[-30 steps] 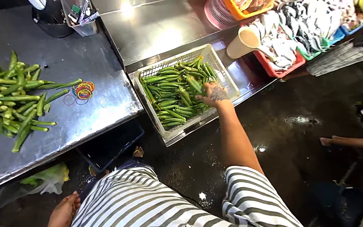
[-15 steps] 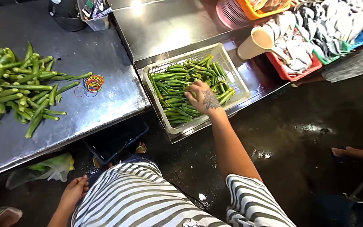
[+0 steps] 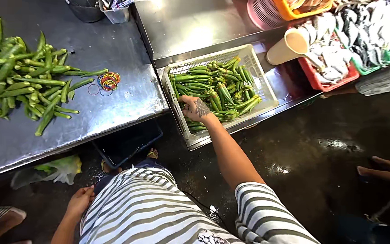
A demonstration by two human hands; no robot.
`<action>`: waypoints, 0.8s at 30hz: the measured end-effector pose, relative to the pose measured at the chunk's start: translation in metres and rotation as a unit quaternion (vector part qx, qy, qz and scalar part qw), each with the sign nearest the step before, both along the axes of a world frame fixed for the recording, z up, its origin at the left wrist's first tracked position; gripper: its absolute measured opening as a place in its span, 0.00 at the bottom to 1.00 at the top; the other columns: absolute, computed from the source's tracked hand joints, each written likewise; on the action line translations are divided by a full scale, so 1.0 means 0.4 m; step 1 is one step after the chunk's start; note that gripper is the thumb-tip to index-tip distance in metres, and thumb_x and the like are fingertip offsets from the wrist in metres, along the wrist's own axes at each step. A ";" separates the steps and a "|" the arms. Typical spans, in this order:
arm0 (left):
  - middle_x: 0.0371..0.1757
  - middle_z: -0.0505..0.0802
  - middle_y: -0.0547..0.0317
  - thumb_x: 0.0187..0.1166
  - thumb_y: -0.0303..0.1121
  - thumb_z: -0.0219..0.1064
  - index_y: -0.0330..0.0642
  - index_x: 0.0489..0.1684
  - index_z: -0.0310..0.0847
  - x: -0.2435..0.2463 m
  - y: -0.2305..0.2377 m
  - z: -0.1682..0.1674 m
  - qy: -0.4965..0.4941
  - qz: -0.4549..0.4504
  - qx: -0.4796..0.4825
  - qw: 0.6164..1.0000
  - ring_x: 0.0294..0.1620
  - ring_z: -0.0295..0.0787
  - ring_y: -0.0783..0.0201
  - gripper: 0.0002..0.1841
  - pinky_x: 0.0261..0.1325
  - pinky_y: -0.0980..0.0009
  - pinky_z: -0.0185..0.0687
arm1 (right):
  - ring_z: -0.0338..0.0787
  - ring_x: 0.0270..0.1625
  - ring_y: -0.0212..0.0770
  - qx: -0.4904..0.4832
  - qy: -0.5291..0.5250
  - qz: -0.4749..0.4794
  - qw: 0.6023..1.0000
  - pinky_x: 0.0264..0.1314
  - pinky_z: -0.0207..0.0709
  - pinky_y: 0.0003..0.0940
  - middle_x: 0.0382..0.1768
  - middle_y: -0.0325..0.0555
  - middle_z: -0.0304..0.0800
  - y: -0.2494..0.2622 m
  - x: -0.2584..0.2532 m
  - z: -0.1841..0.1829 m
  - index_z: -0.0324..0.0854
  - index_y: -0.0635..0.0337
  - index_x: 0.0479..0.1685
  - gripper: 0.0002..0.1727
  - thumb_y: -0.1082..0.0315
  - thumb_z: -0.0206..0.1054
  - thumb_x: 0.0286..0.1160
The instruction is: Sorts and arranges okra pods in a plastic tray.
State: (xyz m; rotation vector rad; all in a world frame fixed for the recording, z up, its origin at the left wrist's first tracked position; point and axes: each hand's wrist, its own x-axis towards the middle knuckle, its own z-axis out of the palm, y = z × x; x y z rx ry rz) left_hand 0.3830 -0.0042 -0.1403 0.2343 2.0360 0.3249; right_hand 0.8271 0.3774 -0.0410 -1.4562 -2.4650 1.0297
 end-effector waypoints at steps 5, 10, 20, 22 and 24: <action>0.41 0.90 0.50 0.90 0.43 0.61 0.35 0.58 0.79 -0.011 -0.005 -0.006 0.009 -0.004 0.016 1.000 0.35 0.87 0.62 0.17 0.42 0.61 0.85 | 0.92 0.52 0.50 0.082 -0.007 -0.076 0.994 0.56 0.88 0.54 0.60 0.50 0.88 -0.059 0.042 0.065 0.84 0.53 0.62 0.22 0.69 0.78 0.66; 0.49 0.90 0.44 0.89 0.43 0.62 0.32 0.59 0.81 -0.005 -0.006 0.003 0.007 -0.053 0.017 0.998 0.47 0.86 0.56 0.19 0.58 0.53 0.81 | 0.83 0.73 0.56 0.020 -0.143 -0.022 0.989 0.75 0.72 0.66 0.65 0.52 0.89 -0.100 0.091 0.050 0.88 0.53 0.64 0.18 0.60 0.69 0.79; 0.41 0.89 0.50 0.88 0.44 0.61 0.35 0.59 0.81 -0.039 0.087 0.119 -0.033 -0.056 0.123 0.990 0.37 0.86 0.60 0.19 0.46 0.59 0.84 | 0.87 0.67 0.63 -0.043 -0.253 0.004 0.967 0.72 0.70 0.74 0.60 0.58 0.91 -0.054 0.023 0.155 0.91 0.54 0.56 0.27 0.40 0.65 0.80; 0.35 0.86 0.61 0.84 0.40 0.65 0.37 0.51 0.81 -0.004 0.141 0.293 -0.077 -0.094 0.329 0.936 0.33 0.83 0.69 0.14 0.41 0.68 0.83 | 0.90 0.61 0.64 0.025 -0.143 -0.043 0.988 0.67 0.78 0.72 0.58 0.64 0.90 -0.058 0.020 0.225 0.88 0.60 0.60 0.27 0.44 0.67 0.81; 0.36 0.87 0.69 0.80 0.45 0.70 0.43 0.44 0.83 0.059 0.189 0.498 -0.102 -0.167 0.529 0.826 0.36 0.83 0.76 0.14 0.43 0.75 0.84 | 0.91 0.55 0.63 0.082 -0.059 -0.074 0.992 0.60 0.80 0.69 0.54 0.65 0.90 -0.086 -0.019 0.285 0.85 0.63 0.62 0.29 0.43 0.63 0.82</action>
